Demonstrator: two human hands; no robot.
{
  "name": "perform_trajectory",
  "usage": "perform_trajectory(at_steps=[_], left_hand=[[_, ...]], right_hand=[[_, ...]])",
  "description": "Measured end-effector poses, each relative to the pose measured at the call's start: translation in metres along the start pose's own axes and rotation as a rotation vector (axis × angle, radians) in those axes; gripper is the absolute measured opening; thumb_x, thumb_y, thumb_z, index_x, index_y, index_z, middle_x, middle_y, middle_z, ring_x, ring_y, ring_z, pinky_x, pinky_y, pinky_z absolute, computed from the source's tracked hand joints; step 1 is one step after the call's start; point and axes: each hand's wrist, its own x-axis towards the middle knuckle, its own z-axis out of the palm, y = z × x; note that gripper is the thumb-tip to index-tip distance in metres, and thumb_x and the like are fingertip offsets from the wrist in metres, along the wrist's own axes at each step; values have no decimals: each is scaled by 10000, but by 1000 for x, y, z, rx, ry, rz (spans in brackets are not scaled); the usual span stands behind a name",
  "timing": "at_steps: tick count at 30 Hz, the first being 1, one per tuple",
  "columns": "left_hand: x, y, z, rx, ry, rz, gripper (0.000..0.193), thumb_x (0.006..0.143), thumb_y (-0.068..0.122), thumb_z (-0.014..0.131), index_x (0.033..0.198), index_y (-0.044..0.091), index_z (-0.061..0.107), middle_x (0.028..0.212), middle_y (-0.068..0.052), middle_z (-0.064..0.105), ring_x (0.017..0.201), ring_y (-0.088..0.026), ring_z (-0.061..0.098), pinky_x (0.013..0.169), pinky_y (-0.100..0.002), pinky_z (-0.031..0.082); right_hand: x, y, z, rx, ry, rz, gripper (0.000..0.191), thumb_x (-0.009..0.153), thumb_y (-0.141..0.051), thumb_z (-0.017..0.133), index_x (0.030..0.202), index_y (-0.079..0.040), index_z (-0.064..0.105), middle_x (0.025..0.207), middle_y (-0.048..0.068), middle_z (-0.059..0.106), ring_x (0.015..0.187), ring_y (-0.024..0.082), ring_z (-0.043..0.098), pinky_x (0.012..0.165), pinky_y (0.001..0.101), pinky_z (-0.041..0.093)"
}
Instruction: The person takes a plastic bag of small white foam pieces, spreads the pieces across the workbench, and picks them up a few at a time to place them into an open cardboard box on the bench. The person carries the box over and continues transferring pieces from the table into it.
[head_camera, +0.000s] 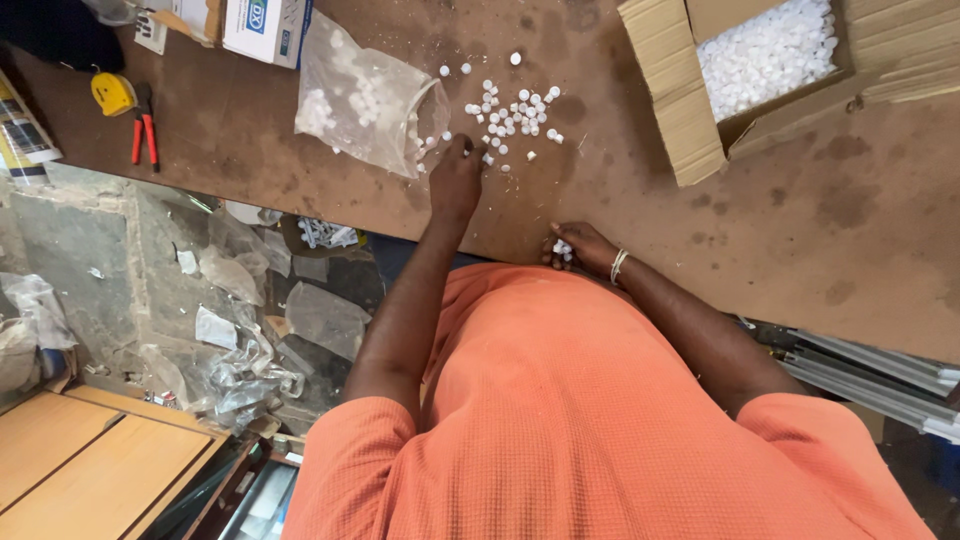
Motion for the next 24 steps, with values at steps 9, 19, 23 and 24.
perform_trajectory(at_steps=[9,19,23,24], left_hand=[[2,2,-3,70,2,44,187,846,61,699,1026,65,749,1064,-103,633,936,-282,677,737,-421,561],[9,-6,-4,31,-134,81,115,863,45,674,952,55,746,1032,-111,667,943,-309,685,789,-440,564],[7,-6,-5,-12,-107,88,130,833,56,712,953,64,762,1039,-109,680,906,-324,694,767,-446,560],[4,-6,-6,-50,-73,82,140,807,72,733,944,66,764,1034,-103,682,904,-326,698,759,-441,561]], right_hand=[[2,0,0,-33,2,6,538,1063,-490,477,965,0,677,840,121,738,661,157,681,590,289,541],[-2,0,1,56,-35,-37,476,1075,-426,508,944,3,668,848,123,721,685,173,658,669,312,558],[-2,0,0,92,-50,-33,474,1082,-421,496,950,1,666,850,121,720,692,171,660,668,308,557],[-1,0,0,108,-58,-37,469,1080,-421,499,959,0,667,850,122,720,693,173,661,667,308,556]])
